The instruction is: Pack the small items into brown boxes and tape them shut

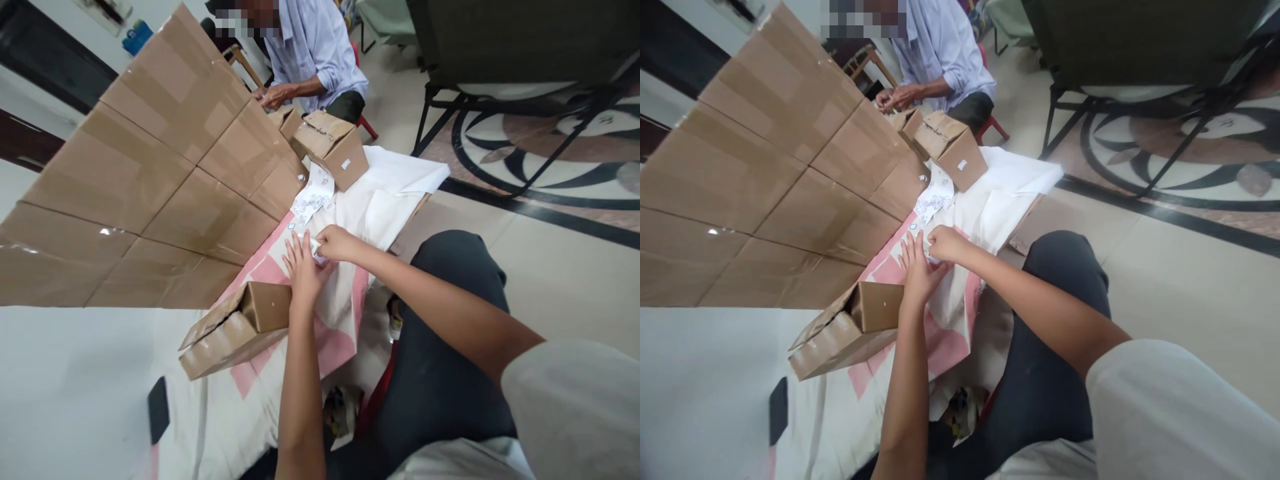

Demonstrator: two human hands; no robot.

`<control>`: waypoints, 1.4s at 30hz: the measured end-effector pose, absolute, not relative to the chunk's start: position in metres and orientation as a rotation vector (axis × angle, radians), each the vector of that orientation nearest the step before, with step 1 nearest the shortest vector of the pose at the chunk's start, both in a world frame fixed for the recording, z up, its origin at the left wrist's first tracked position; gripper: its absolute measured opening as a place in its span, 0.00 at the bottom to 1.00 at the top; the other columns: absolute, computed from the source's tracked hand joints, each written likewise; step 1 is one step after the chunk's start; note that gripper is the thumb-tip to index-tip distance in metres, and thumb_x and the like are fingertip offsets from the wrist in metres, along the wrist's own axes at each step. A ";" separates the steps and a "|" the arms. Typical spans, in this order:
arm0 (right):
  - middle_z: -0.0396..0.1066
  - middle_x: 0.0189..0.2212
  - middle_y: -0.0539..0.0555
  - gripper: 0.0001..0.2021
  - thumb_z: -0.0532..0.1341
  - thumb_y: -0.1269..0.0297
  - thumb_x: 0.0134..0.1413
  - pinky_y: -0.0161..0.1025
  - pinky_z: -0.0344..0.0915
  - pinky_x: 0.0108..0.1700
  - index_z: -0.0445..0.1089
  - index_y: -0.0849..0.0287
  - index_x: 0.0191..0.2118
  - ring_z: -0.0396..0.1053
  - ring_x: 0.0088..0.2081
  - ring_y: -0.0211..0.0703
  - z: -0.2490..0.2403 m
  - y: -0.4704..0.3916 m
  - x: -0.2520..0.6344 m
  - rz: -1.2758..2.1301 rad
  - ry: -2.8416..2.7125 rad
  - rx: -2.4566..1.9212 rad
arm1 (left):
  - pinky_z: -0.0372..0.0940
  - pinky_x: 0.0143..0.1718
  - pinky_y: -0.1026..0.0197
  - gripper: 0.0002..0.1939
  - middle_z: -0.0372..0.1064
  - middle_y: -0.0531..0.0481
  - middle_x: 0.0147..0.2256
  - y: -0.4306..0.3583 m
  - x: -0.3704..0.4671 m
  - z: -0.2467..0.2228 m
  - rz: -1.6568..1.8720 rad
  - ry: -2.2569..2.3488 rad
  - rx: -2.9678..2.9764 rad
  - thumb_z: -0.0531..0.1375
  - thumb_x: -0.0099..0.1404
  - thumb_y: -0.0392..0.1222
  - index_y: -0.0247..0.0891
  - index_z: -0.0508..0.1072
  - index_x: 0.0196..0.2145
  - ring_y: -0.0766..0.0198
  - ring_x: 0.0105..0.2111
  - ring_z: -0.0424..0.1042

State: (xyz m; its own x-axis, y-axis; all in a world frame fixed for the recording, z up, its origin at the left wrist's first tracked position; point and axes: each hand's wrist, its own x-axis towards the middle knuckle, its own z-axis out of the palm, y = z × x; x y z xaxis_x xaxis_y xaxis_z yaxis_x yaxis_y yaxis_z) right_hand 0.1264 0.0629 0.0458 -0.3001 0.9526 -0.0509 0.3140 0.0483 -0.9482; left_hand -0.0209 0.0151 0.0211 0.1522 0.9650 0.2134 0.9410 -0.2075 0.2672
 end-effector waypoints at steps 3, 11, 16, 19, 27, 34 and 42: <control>0.42 0.14 0.42 0.19 0.57 0.83 0.38 0.38 0.42 0.27 0.45 0.57 0.15 0.47 0.21 0.32 0.039 0.059 0.130 1.249 -1.685 -1.277 | 0.49 0.68 0.35 0.45 0.45 0.32 0.72 0.045 -0.028 -0.005 0.774 1.909 2.319 0.68 0.56 0.47 0.40 0.57 0.68 0.38 0.71 0.48; 0.43 0.16 0.43 0.17 0.56 0.78 0.40 0.37 0.45 0.28 0.46 0.56 0.16 0.51 0.23 0.34 0.022 0.046 0.132 1.251 -1.522 -1.203 | 0.54 0.67 0.40 0.51 0.53 0.30 0.67 0.041 -0.033 -0.025 1.086 2.105 2.230 0.70 0.54 0.50 0.36 0.53 0.69 0.40 0.67 0.56; 0.43 0.16 0.43 0.18 0.58 0.75 0.39 0.34 0.47 0.28 0.44 0.55 0.15 0.56 0.24 0.35 0.022 0.044 0.139 1.350 -1.261 -1.123 | 0.58 0.65 0.39 0.62 0.50 0.29 0.67 0.045 -0.042 -0.032 1.082 2.062 2.107 0.72 0.51 0.52 0.38 0.42 0.71 0.40 0.68 0.54; 0.45 0.16 0.44 0.18 0.58 0.74 0.37 0.33 0.51 0.28 0.45 0.55 0.15 0.60 0.26 0.36 0.020 0.041 0.131 1.372 -1.187 -1.108 | 0.58 0.64 0.40 0.60 0.50 0.29 0.67 0.045 -0.044 -0.034 1.105 2.047 2.106 0.71 0.52 0.50 0.39 0.41 0.72 0.41 0.68 0.54; 0.73 0.33 0.52 0.18 0.60 0.70 0.43 0.32 0.64 0.25 0.46 0.56 0.18 0.71 0.28 0.37 0.009 0.006 0.090 1.546 -0.682 -0.976 | 0.58 0.64 0.39 0.55 0.51 0.30 0.66 0.045 -0.045 -0.035 1.139 1.997 2.224 0.67 0.53 0.46 0.38 0.43 0.71 0.40 0.67 0.55; 0.79 0.43 0.58 0.06 0.65 0.72 0.39 0.30 0.68 0.25 0.65 0.60 0.22 0.75 0.28 0.36 0.015 -0.006 0.087 1.721 -0.230 -0.879 | 0.61 0.62 0.41 0.53 0.53 0.29 0.65 0.045 -0.047 -0.038 1.187 1.976 2.241 0.67 0.56 0.51 0.37 0.45 0.70 0.41 0.66 0.58; 0.79 0.41 0.56 0.10 0.63 0.78 0.44 0.31 0.66 0.24 0.63 0.60 0.22 0.76 0.26 0.35 0.031 -0.004 0.095 1.762 -0.089 -0.882 | 0.61 0.62 0.41 0.56 0.52 0.28 0.65 0.044 -0.045 -0.035 1.121 2.001 2.213 0.69 0.55 0.53 0.37 0.44 0.71 0.41 0.67 0.57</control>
State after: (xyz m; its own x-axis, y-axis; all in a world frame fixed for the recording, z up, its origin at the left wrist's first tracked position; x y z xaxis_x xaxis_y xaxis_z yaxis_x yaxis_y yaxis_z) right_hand 0.0953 -0.0040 0.0306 -0.1127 0.8502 -0.5143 -0.7943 -0.3881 -0.4675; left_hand -0.0451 0.0437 -0.0348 -0.0351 0.8554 0.5168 0.8877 -0.2109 0.4093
